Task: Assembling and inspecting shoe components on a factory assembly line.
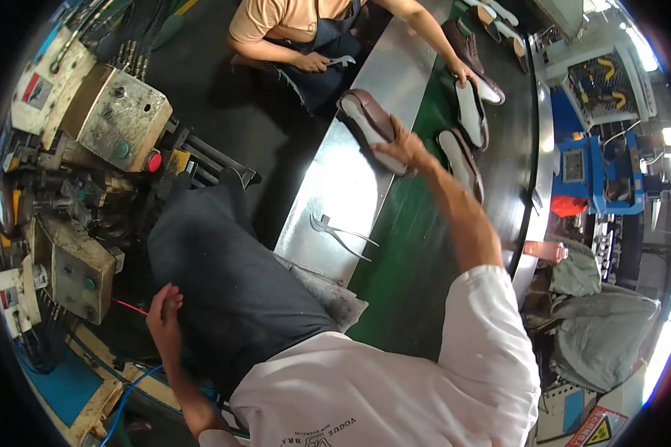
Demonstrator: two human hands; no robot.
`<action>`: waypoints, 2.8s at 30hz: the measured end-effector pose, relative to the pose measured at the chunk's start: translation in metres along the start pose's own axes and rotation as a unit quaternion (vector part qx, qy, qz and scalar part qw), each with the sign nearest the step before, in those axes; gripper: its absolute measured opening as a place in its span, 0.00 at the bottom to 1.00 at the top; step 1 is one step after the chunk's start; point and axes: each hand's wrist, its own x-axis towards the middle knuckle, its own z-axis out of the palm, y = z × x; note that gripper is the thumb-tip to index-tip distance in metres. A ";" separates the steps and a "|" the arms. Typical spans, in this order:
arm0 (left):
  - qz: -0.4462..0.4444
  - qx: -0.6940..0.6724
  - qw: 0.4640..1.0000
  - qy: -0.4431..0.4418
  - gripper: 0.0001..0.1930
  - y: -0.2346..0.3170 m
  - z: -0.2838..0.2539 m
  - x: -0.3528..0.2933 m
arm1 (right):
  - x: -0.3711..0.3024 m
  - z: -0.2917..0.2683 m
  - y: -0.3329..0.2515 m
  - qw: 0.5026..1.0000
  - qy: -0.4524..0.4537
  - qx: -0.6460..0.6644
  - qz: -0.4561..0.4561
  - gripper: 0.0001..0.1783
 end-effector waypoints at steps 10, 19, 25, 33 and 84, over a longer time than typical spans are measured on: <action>0.220 -0.111 0.955 -0.165 0.29 0.116 0.114 0.104 | -0.179 0.061 -0.194 0.917 -0.042 0.395 0.020 0.62; 0.317 0.047 0.947 0.012 0.14 0.083 0.016 0.069 | -0.285 0.113 -0.355 0.934 -0.171 0.271 -0.158 0.58; 0.324 0.038 0.941 0.095 0.10 0.047 0.001 0.035 | -0.256 0.135 -0.430 0.907 -0.088 0.276 -0.307 0.42; 0.174 -0.102 0.978 0.050 0.27 0.026 0.004 0.031 | -0.244 0.141 -0.413 0.915 -0.138 0.288 -0.245 0.35; 0.230 -0.416 0.873 0.110 0.35 0.070 -0.251 0.123 | -0.174 0.044 -0.661 0.820 0.082 -0.031 -0.565 0.39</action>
